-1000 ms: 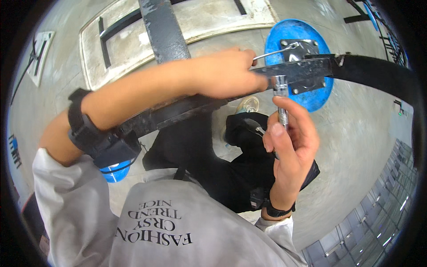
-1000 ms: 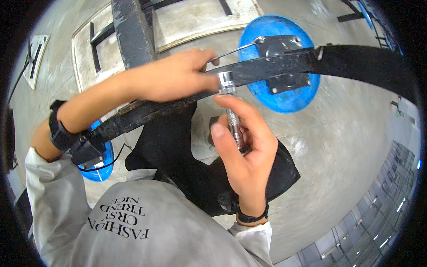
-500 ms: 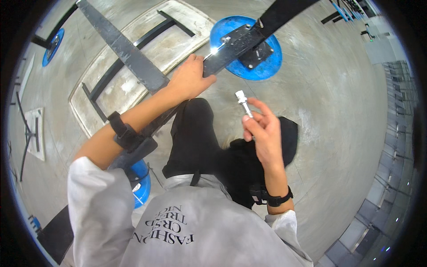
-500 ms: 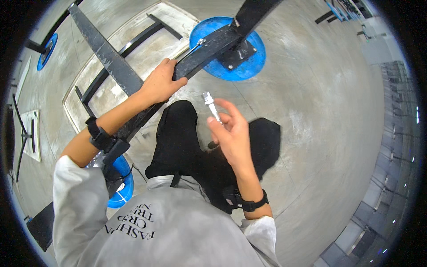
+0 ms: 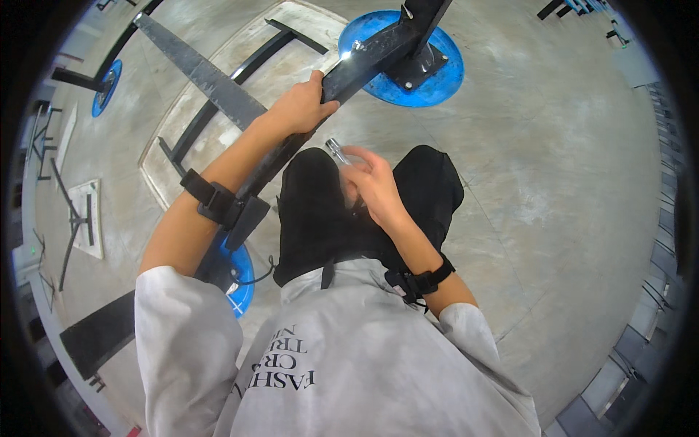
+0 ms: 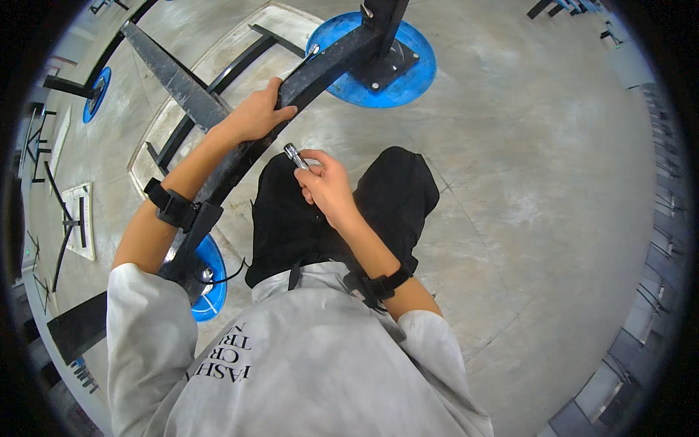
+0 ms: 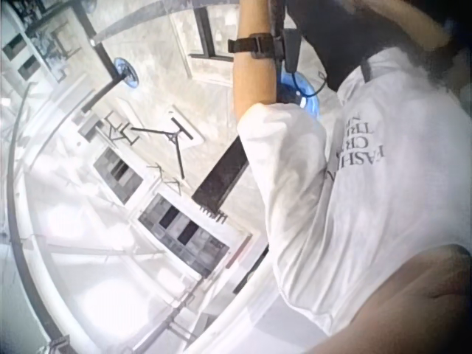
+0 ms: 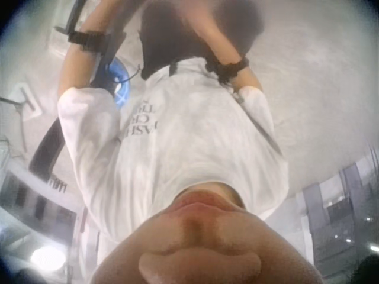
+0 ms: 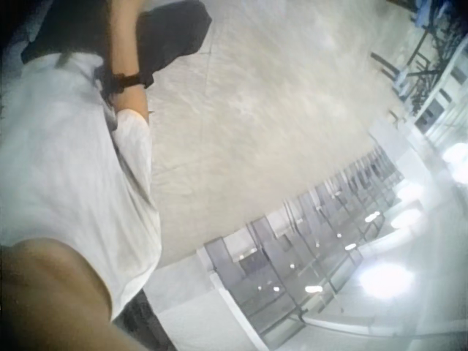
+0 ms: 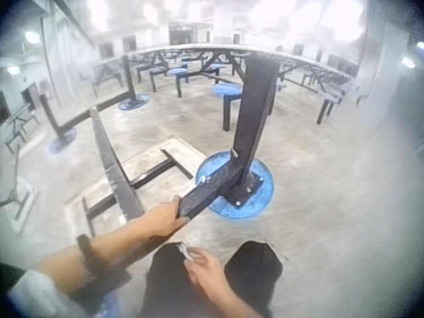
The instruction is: The person tightens a bolt on a metal table frame using a socket wrench and a wrench. They position the wrench on the nut and turn the socket wrench to secure the connection before moving to another part of the frame.
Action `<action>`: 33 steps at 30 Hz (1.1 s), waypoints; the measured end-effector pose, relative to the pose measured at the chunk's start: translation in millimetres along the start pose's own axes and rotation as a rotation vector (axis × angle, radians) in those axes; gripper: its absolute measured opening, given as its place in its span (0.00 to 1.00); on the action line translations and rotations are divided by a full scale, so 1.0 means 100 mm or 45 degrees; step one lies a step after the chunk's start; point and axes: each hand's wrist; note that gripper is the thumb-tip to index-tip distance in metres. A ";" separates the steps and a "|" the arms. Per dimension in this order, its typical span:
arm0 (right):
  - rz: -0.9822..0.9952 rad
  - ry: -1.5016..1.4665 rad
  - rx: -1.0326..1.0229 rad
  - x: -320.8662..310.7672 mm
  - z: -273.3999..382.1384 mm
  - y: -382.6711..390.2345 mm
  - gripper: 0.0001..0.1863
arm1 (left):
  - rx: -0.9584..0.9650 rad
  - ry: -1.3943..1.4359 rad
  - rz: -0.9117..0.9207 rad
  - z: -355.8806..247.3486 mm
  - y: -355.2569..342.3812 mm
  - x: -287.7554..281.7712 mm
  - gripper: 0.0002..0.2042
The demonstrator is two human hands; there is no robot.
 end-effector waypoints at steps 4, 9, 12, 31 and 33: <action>0.081 -0.145 0.096 0.02 -0.07 -0.09 0.17 | 0.029 -0.131 0.027 0.03 -0.02 -0.01 0.27; 0.118 -0.402 0.189 0.05 -0.11 -0.21 0.16 | 0.021 -0.142 -0.054 0.02 0.02 0.02 0.25; 0.175 -0.485 0.241 0.07 -0.14 -0.30 0.14 | 0.020 -0.157 -0.087 -0.01 0.03 0.03 0.24; 0.033 -0.583 0.053 0.10 -0.28 -0.33 0.10 | -0.079 -0.203 -0.119 -0.04 0.08 0.06 0.25; 0.058 -0.545 0.010 0.09 -0.27 -0.35 0.10 | -0.081 -0.213 -0.117 -0.03 0.07 0.07 0.25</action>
Point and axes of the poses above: each hand's wrist, its own y-axis away from the middle knuckle, its own x-axis out of the palm, z = x × y, and after that the axes turned 13 degrees about -y, right-handed
